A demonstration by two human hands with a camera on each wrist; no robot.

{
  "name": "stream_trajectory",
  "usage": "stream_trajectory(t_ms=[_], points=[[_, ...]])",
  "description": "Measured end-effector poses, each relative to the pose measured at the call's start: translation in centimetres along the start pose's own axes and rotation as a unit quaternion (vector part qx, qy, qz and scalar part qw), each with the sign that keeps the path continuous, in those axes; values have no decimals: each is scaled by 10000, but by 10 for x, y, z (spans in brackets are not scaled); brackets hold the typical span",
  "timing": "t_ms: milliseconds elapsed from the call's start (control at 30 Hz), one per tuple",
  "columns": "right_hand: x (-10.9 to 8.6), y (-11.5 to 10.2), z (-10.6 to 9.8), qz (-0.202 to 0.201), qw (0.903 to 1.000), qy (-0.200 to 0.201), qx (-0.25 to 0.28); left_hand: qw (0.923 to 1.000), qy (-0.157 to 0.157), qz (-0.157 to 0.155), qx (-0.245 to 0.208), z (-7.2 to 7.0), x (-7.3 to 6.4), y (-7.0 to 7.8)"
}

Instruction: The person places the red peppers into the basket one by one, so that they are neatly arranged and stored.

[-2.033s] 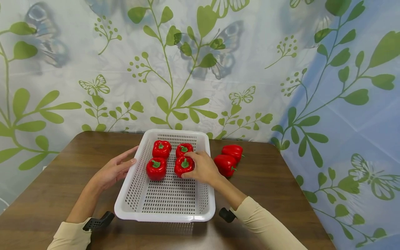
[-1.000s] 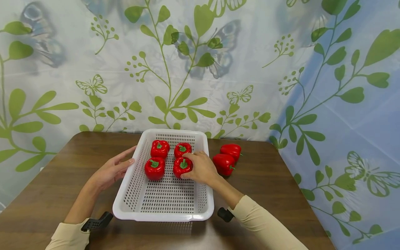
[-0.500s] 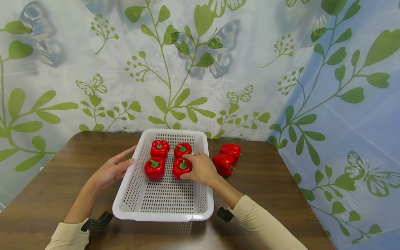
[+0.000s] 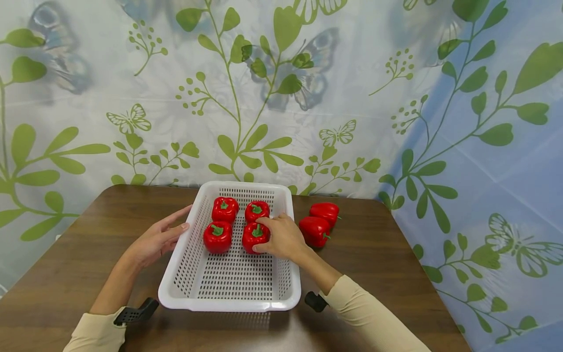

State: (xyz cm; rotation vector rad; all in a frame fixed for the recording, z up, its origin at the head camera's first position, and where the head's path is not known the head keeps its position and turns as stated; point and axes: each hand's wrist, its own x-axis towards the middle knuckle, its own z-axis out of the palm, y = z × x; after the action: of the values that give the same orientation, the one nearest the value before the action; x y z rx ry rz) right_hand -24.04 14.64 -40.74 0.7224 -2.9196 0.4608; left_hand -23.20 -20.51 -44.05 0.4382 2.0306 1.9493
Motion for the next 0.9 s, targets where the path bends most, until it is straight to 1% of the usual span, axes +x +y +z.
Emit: stream_trajectory(t_ms=[400,900], points=[[0,0,0,-60,10000,-3,-21,10000,-39,32,13,-1,0,-2],[0,-1,-1,69,9999,-28,74,10000,-19,5,9,-1,0,-1]])
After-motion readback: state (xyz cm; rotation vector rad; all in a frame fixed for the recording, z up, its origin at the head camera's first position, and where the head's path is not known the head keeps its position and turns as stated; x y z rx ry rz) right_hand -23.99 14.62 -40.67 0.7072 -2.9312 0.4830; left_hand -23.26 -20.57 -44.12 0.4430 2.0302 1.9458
